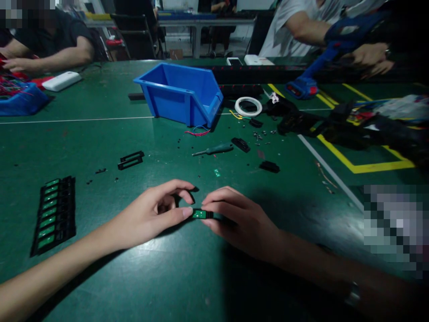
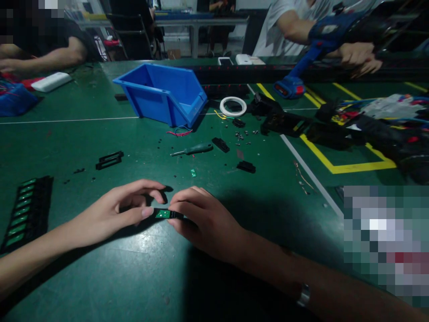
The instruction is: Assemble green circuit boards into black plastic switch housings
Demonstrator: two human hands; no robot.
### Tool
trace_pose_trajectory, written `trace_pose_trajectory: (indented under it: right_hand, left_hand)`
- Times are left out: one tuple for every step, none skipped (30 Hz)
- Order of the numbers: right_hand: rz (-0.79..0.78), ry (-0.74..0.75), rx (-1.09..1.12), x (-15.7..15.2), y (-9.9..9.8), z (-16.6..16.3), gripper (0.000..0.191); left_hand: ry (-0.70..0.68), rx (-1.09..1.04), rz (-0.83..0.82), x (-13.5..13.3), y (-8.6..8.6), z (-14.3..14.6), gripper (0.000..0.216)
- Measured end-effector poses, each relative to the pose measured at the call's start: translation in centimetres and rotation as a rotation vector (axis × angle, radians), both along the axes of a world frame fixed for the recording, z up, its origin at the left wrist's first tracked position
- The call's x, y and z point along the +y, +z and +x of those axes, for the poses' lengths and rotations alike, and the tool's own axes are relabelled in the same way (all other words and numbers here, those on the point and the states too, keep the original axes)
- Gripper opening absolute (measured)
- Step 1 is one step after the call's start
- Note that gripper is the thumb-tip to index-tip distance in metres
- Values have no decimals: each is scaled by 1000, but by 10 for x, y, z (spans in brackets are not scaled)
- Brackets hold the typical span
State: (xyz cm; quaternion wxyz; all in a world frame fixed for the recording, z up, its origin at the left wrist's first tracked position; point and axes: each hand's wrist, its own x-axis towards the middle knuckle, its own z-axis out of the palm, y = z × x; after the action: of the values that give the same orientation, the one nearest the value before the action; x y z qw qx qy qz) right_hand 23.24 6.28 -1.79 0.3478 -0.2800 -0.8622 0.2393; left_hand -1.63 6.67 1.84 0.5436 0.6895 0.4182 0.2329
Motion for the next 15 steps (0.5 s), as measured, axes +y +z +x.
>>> trace_pose_trajectory:
  right_hand:
    - [-3,4,4,-1,1,0,19]
    - [-9,11,6,-1,2,1,19]
    - [-15,20,7,-2,2,1,19]
    - [-19,31,7,-2,3,1,19]
    - [-21,44,5,-2,4,1,20]
    - [-21,56,5,-2,4,1,19]
    - [-20,63,5,-2,4,1,19]
    - [-20,66,4,-2,4,1,18]
    - [-21,64,1,-2,4,1,17]
    - [-23,62,-1,-2,4,1,16]
    - [-25,58,-4,-2,4,1,15]
    - [-25,56,-5,-2,3,1,14]
    - [-24,55,-6,-2,3,1,14]
    - [-21,55,-6,-2,2,1,15]
    - [-18,56,-7,-2,2,1,15]
  left_hand:
    - [-15,-55,-75,-2,0,1,44]
    - [-27,-107,-150,-3,0,2,46]
    - [-33,-151,-217,-5,-1,4,46]
    - [-40,-185,-280,-7,-2,5,47]
    - [-49,-210,-334,-9,-2,5,47]
    - [-60,-225,-381,-10,-3,6,47]
    - [-72,-233,-411,-11,-4,6,48]
    - [-85,-240,-427,-11,-4,6,47]
    - [-97,-245,-432,-11,-4,6,45]
    - [-105,-253,-430,-10,-4,6,43]
    - [-113,-262,-431,-10,-4,6,41]
    - [-121,-275,-440,-10,-4,6,39]
    - [-128,-285,-455,-10,-4,6,38]
    - [-132,-294,-469,-10,-4,7,37]
    - [-132,-300,-479,-11,-5,7,38]
